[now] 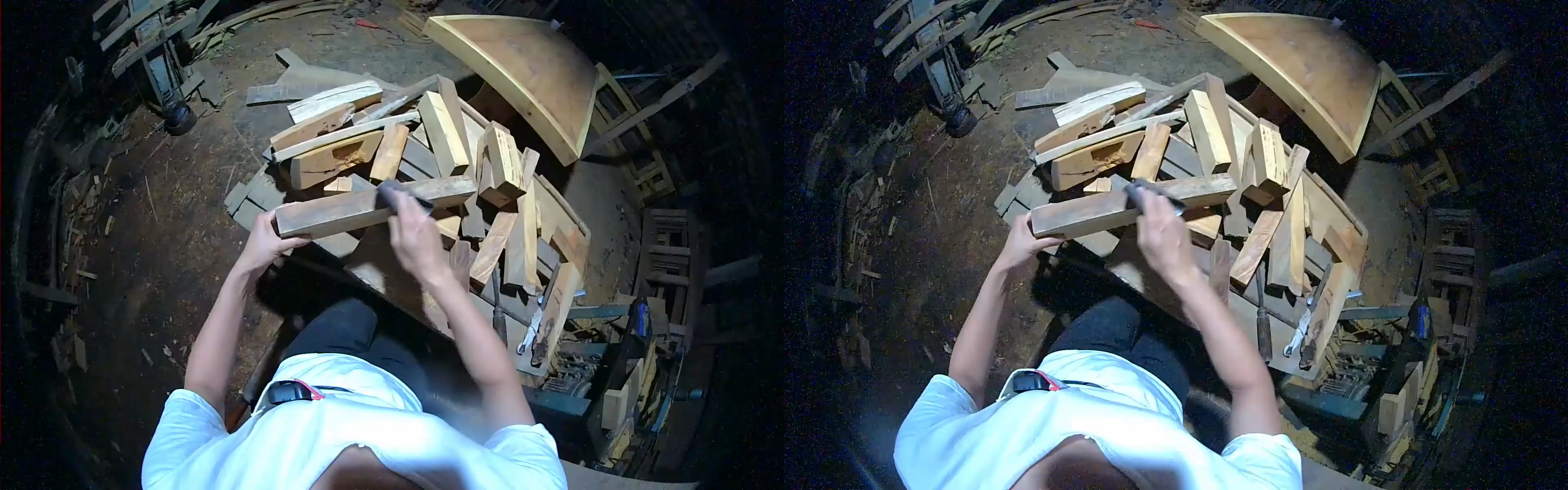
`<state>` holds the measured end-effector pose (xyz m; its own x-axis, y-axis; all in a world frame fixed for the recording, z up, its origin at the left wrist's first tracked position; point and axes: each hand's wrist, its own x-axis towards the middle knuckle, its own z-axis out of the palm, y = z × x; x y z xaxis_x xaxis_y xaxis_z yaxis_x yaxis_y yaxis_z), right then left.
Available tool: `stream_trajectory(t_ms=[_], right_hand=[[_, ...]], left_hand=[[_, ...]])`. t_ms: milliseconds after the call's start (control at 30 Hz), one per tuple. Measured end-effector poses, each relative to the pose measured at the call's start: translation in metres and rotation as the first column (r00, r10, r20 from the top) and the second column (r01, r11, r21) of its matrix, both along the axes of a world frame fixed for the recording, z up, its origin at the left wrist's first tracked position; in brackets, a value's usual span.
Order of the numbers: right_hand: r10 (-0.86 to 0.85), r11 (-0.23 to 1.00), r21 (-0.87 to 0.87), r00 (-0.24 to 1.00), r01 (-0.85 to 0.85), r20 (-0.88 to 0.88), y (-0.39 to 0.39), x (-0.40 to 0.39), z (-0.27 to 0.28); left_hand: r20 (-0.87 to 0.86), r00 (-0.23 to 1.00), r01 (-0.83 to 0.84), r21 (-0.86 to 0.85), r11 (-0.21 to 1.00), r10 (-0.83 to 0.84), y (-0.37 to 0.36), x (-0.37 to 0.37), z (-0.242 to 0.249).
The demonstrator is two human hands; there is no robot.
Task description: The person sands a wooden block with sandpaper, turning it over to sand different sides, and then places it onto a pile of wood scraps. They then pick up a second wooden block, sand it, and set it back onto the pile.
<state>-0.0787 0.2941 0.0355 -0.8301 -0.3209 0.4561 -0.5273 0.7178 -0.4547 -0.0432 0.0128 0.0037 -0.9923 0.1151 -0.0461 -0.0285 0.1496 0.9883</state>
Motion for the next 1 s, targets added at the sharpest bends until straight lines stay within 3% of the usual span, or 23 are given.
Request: stream_trajectory(t_ms=[33, 67, 100, 133, 233, 367, 400, 433, 500, 633, 733, 767, 833, 900, 967, 1000], right_hand=[[-0.037, 0.999, 0.024, 0.989, 0.034, 0.145, 0.016, -0.009, 0.006], [-0.127, 0.992, 0.029, 0.988, 0.125, 0.084, 0.034, -0.023, 0.005], [-0.269, 0.962, -0.007, 0.957, 0.271, 0.104, 0.062, -0.045, -0.015], [-0.466, 0.885, 0.12, 0.856, 0.451, 0.224, 0.079, -0.057, -0.003], [-0.577, 0.816, 0.16, 0.798, 0.555, 0.177, 0.096, -0.077, -0.002], [-0.432, 0.89, 0.215, 0.894, 0.401, 0.118, 0.04, -0.047, -0.006], [-0.217, 0.97, 0.07, 0.962, 0.231, -0.164, 0.025, -0.034, -0.015], [-0.148, 0.981, 0.076, 0.938, 0.18, -0.312, 0.013, -0.022, -0.012], [-0.269, 0.951, 0.174, 0.96, 0.254, 0.07, 0.025, -0.024, -0.002], [-0.573, 0.813, 0.235, 0.805, 0.533, 0.156, 0.098, -0.084, -0.015], [-0.54, 0.825, 0.232, 0.84, 0.516, 0.052, 0.085, -0.076, -0.016], [-0.517, 0.85, 0.182, 0.849, 0.494, 0.109, 0.074, -0.07, -0.024], [-0.242, 0.966, 0.074, 0.966, 0.25, -0.093, 0.038, -0.037, -0.029], [-0.065, 0.996, 0.039, 0.949, 0.081, -0.309, 0.015, -0.019, -0.025], [-0.17, 0.982, 0.077, 0.985, 0.171, -0.023, 0.03, -0.022, -0.012], [-0.262, 0.958, 0.124, 0.965, 0.258, 0.024, 0.051, -0.04, -0.018]], left_hand=[[-0.002, 1.0, -0.005, -0.017, 1.0, 0.005, 0.0, 0.001, -0.004], [0.001, 1.0, -0.007, -0.013, 1.0, 0.007, 0.0, 0.003, -0.008], [-0.011, 1.0, -0.011, 0.011, 1.0, 0.012, 0.001, 0.004, -0.011], [-0.03, 0.999, -0.021, 0.034, 0.999, 0.022, 0.001, 0.003, -0.013], [-0.089, 0.995, -0.044, 0.007, 0.999, 0.045, 0.002, 0.003, -0.017], [-0.13, 0.991, -0.018, 0.064, 0.998, 0.026, 0.005, 0.002, -0.011], [-0.103, 0.994, -0.022, 0.035, 0.999, 0.026, 0.005, 0.002, -0.009], [-0.074, 0.997, -0.027, 0.004, 1.0, 0.027, 0.004, 0.003, -0.009], [-0.059, 0.998, -0.022, 0.024, 0.999, 0.023, 0.002, 0.004, -0.012], [-0.085, 0.996, -0.021, 0.0, 1.0, 0.021, 0.002, 0.002, -0.015], [-0.105, 0.994, -0.035, 0.005, 0.999, 0.035, 0.004, 0.006, -0.013], [-0.11, 0.993, -0.039, 0.013, 0.999, 0.04, 0.004, 0.004, -0.011], [-0.095, 0.994, -0.045, 0.036, 0.998, 0.049, 0.004, -0.001, -0.014], [-0.053, 0.998, -0.03, 0.043, 0.999, 0.032, 0.002, 0.004, -0.02], [-0.095, 0.995, -0.006, 0.063, 0.998, 0.011, 0.0, 0.005, -0.023], [-0.076, 0.997, -0.008, 0.042, 0.999, 0.011, 0.001, 0.007, -0.02]])
